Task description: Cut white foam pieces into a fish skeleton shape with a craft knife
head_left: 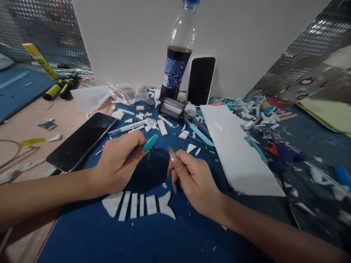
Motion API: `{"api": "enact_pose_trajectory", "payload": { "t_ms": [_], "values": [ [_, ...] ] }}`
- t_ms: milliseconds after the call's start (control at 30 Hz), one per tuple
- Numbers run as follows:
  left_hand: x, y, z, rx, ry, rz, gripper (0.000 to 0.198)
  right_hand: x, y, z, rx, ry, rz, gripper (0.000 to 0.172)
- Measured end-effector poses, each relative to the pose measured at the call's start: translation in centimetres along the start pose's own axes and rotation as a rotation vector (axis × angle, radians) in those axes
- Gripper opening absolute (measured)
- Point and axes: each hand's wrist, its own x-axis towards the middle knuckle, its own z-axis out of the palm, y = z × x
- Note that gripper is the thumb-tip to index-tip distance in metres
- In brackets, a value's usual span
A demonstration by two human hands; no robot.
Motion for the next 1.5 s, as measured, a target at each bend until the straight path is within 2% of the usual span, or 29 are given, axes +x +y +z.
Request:
{"api": "enact_pose_trajectory", "payload": {
  "t_ms": [133,367,567,933,1100,1333,1500],
  "values": [
    [0.00,-0.23,0.13,-0.023,0.018,0.012,0.025,0.14,0.00,-0.01,0.009,-0.012,0.025,0.033],
    [0.02,-0.43,0.19,0.008,-0.051,0.003,0.022,0.29,-0.01,-0.01,0.036,-0.024,0.075,0.033],
    [-0.01,-0.33,0.22,0.022,-0.015,-0.003,0.023,0.32,-0.08,0.03,0.005,-0.017,0.090,0.031],
    [0.21,-0.17,0.29,-0.009,-0.044,-0.059,0.021,0.35,0.07,0.04,0.004,-0.028,0.091,0.030],
    [0.21,0.00,0.14,0.012,-0.039,-0.041,0.025,0.31,-0.07,0.00,0.005,-0.028,0.090,0.030],
    [0.59,-0.02,0.05,0.075,-0.098,-0.019,0.025,0.41,0.04,-0.04,0.003,-0.027,0.087,0.031],
    [0.94,-0.12,-0.31,0.110,-0.078,0.036,0.024,0.40,-0.02,-0.02,0.021,-0.026,0.100,0.031]
  ]
}}
